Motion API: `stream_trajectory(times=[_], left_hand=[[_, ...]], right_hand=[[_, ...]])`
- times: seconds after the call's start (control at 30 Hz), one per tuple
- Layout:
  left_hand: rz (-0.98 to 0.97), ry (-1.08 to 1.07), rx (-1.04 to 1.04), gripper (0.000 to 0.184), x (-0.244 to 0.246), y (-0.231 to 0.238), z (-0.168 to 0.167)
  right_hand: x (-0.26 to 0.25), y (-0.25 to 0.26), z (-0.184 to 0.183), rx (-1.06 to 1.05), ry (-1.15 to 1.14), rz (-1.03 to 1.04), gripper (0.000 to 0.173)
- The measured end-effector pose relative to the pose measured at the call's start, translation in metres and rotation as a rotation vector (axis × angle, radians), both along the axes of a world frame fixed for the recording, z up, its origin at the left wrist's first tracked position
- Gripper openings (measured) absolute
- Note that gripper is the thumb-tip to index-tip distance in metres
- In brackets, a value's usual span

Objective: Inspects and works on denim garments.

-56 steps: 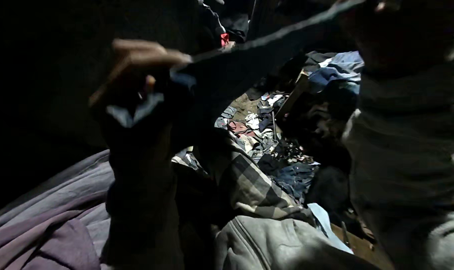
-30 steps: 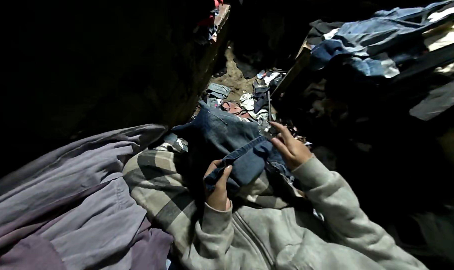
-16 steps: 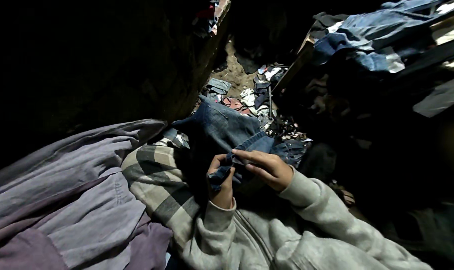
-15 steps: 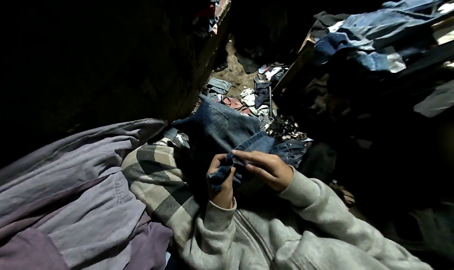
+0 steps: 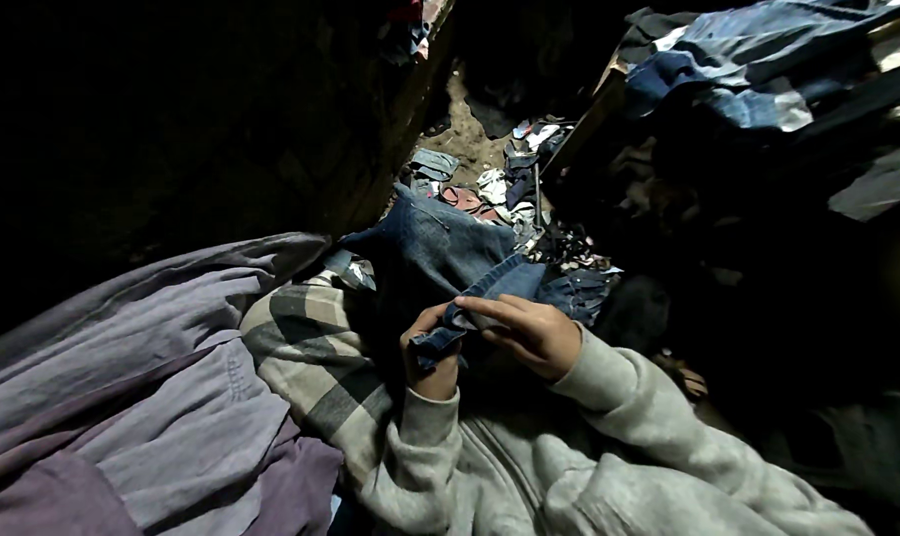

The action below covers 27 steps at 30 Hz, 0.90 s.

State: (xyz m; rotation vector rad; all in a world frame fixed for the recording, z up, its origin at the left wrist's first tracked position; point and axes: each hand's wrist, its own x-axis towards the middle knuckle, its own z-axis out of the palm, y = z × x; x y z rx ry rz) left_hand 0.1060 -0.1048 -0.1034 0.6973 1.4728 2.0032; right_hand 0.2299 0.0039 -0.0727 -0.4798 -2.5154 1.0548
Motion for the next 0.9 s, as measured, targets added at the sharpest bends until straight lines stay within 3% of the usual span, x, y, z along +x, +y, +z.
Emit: stream_trajectory(times=[0.1,0.27,0.43,0.57,0.7,0.8,0.9], left_hand=[[-0.002,-0.094,0.019,0.018,0.000,-0.001,-0.003],[0.027,-0.095,0.011,0.018,0.004,-0.001,-0.004],[0.071,0.106,0.003,0.015,0.006,0.001,-0.006],[0.055,0.306,-0.010,0.016,0.001,0.000,-0.002],[0.093,0.636,-0.033,0.024,-0.006,0.004,0.014],[0.037,0.590,0.048,0.023,-0.006,0.008,0.012],[-0.075,0.317,0.107,0.017,0.001,0.009,0.006]], right_hand=[[0.002,-0.003,-0.001,0.117,-0.067,-0.058,0.043],[0.004,-0.009,-0.004,0.142,-0.086,-0.110,0.042],[-0.006,-0.018,-0.008,0.145,-0.066,-0.212,0.036],[0.002,-0.006,-0.007,-0.105,0.067,-0.035,0.041],[0.009,-0.002,-0.003,-0.198,0.237,0.074,0.045],[0.011,-0.003,-0.006,-0.221,0.293,0.088,0.044],[0.013,-0.005,-0.009,-0.139,0.245,0.029,0.042]])
